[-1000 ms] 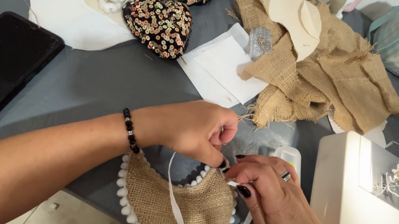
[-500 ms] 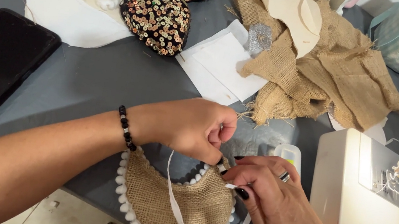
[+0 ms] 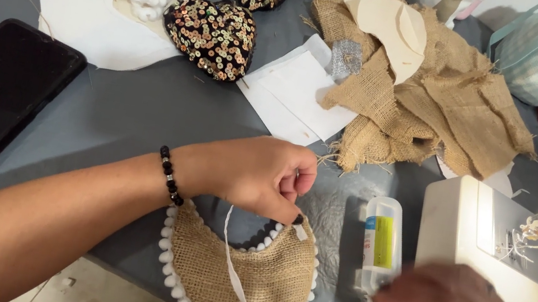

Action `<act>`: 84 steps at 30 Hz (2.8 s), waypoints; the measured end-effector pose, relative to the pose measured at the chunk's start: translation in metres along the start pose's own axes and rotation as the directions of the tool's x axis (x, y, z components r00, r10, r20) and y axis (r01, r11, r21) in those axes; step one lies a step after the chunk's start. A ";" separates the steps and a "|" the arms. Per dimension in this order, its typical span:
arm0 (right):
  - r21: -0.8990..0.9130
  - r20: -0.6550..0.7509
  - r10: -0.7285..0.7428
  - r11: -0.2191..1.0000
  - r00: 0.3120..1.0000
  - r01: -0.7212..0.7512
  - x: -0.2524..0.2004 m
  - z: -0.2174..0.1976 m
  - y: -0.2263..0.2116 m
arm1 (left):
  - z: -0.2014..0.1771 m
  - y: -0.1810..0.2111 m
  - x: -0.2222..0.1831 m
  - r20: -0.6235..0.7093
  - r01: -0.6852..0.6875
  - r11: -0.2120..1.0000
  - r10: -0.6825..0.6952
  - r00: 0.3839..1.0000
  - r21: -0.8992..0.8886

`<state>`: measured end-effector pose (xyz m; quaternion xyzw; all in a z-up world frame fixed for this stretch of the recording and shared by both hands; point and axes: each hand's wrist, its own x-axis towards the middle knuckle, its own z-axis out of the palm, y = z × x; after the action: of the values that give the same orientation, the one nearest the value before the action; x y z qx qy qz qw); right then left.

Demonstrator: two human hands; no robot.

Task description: Assembling a small decorative fabric item using glue, ribbon, and scissors.

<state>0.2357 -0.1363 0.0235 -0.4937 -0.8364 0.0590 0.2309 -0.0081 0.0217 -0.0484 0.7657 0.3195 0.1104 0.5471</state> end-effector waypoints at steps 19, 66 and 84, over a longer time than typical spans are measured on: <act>0.777 0.257 0.285 0.508 0.923 -0.373 0.006 0.007 0.008 | 0.020 0.073 -0.051 -0.147 -0.293 0.949 0.307 0.940 0.115; 0.955 -0.185 0.379 0.287 0.907 0.075 0.107 0.067 0.014 | 0.074 0.008 -0.089 -0.059 -0.426 0.608 0.616 0.786 0.670; 0.771 -0.264 0.375 0.635 0.889 -0.040 0.107 0.079 0.000 | 0.075 0.008 -0.088 -0.054 -0.432 0.631 0.601 0.798 0.645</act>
<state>0.1574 -0.0346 -0.0119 -0.4506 -0.6071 0.3215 0.5701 -0.0339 -0.0908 -0.0533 0.9355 0.1720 0.2569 0.1708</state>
